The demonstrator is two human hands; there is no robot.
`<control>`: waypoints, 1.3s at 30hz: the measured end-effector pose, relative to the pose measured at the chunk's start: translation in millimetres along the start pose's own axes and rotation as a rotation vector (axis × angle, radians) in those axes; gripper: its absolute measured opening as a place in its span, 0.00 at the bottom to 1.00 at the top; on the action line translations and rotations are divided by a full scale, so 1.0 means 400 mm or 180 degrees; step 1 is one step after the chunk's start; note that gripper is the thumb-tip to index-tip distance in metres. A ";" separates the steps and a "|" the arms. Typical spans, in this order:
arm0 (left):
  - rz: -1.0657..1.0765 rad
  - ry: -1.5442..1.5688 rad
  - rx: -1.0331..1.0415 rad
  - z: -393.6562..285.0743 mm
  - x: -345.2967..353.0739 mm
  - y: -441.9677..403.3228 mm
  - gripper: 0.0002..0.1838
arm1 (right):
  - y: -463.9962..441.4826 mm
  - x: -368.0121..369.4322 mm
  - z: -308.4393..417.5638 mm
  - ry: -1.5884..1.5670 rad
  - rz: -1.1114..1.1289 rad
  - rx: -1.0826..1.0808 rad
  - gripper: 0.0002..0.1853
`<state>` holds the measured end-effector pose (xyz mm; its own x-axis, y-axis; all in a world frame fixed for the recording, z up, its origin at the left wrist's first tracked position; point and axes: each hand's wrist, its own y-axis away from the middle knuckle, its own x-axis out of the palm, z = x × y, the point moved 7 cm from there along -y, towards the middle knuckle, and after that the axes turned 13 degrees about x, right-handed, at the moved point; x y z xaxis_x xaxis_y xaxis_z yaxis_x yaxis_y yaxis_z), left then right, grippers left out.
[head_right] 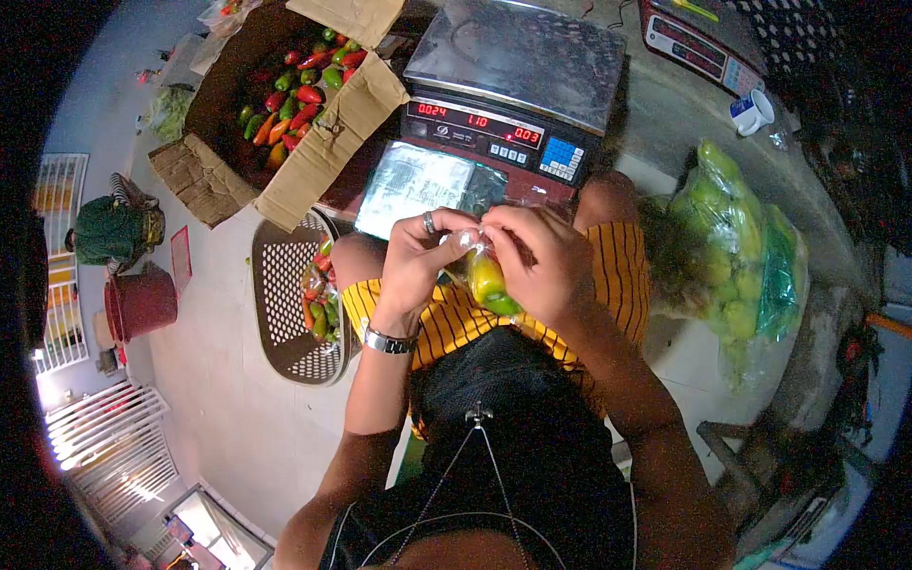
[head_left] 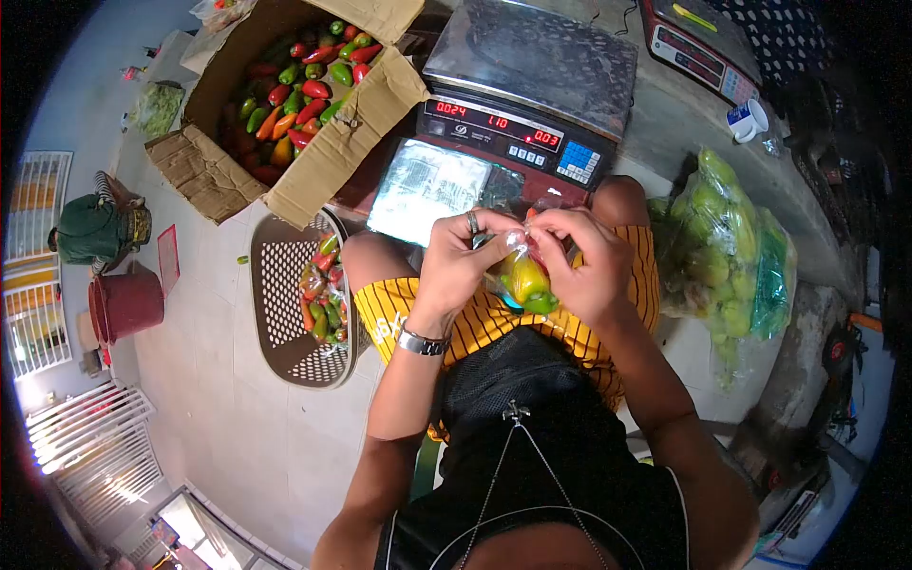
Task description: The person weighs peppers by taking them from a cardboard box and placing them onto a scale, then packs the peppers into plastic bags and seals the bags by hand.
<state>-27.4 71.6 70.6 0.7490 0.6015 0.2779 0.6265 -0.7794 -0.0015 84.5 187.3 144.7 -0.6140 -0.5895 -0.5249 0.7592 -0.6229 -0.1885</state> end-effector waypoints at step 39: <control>-0.0282 0.1405 -0.0635 0.075 0.018 0.041 0.08 | -0.032 0.041 -0.116 -0.1595 0.1324 0.0521 0.07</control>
<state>-5.3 68.4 43.8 0.5047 0.5689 0.6493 0.5978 -0.7730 0.2126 74.7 209.6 99.8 -0.3333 -0.9402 -0.0703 0.9360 -0.3389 0.0951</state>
